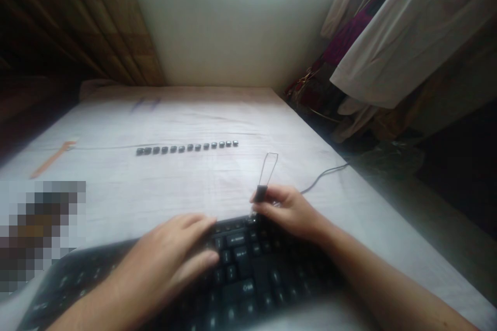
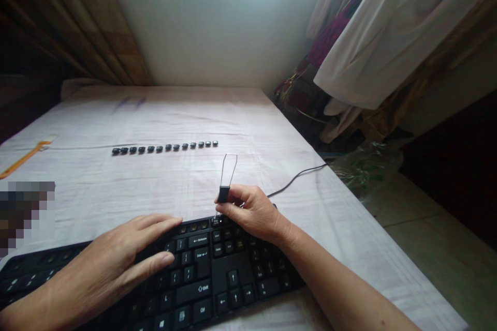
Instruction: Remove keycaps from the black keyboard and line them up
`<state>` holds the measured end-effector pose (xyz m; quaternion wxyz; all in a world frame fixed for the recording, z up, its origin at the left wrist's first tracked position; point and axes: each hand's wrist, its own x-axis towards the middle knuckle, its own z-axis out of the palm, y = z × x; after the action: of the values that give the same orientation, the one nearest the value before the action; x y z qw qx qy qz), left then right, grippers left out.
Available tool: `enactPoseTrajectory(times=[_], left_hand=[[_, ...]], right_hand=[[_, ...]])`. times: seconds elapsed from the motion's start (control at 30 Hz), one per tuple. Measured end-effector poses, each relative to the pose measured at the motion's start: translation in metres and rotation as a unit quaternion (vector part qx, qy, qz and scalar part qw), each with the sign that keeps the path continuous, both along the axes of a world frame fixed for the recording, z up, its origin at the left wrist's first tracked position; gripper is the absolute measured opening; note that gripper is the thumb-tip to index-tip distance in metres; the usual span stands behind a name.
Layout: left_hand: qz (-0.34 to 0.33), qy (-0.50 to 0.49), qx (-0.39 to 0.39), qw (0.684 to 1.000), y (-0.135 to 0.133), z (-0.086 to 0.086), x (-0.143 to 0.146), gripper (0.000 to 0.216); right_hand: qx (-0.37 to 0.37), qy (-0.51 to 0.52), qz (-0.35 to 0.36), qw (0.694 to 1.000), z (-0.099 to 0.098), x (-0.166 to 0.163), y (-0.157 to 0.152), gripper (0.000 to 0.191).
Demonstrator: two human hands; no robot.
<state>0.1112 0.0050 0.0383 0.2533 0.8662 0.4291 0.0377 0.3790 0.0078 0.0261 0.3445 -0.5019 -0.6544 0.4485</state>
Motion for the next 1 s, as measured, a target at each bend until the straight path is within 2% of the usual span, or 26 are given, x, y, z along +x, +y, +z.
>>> enactPoseTrajectory(times=[0.23,0.53,0.63,0.8,0.9,1.0], left_hand=[[-0.004,-0.007,0.007,1.0,-0.0027,-0.001,-0.0019,0.043],[-0.019,-0.012,0.037,0.999,-0.0047,-0.0022,-0.0015,0.042],[-0.02,-0.012,0.041,0.999,-0.0058,-0.003,-0.0016,0.042],[-0.02,-0.008,0.044,0.999,-0.0068,-0.004,-0.0013,0.044],[-0.017,-0.013,0.044,0.999,-0.0068,-0.0041,-0.0008,0.043],[-0.016,-0.01,0.038,0.999,-0.0069,-0.0031,-0.0005,0.043]], right_hand=[[0.121,-0.064,0.048,0.989,-0.0003,0.0006,-0.002,0.009],[0.243,-0.163,0.104,0.951,0.0014,-0.0021,-0.005,0.016],[0.242,-0.158,0.103,0.952,0.0024,-0.0023,-0.0042,0.017],[0.158,-0.131,0.086,0.975,0.0031,-0.0014,-0.0011,0.013],[0.195,-0.149,0.09,0.965,0.0018,-0.0027,-0.0029,0.015],[0.265,-0.194,0.11,0.938,0.0005,-0.0052,-0.0062,0.017]])
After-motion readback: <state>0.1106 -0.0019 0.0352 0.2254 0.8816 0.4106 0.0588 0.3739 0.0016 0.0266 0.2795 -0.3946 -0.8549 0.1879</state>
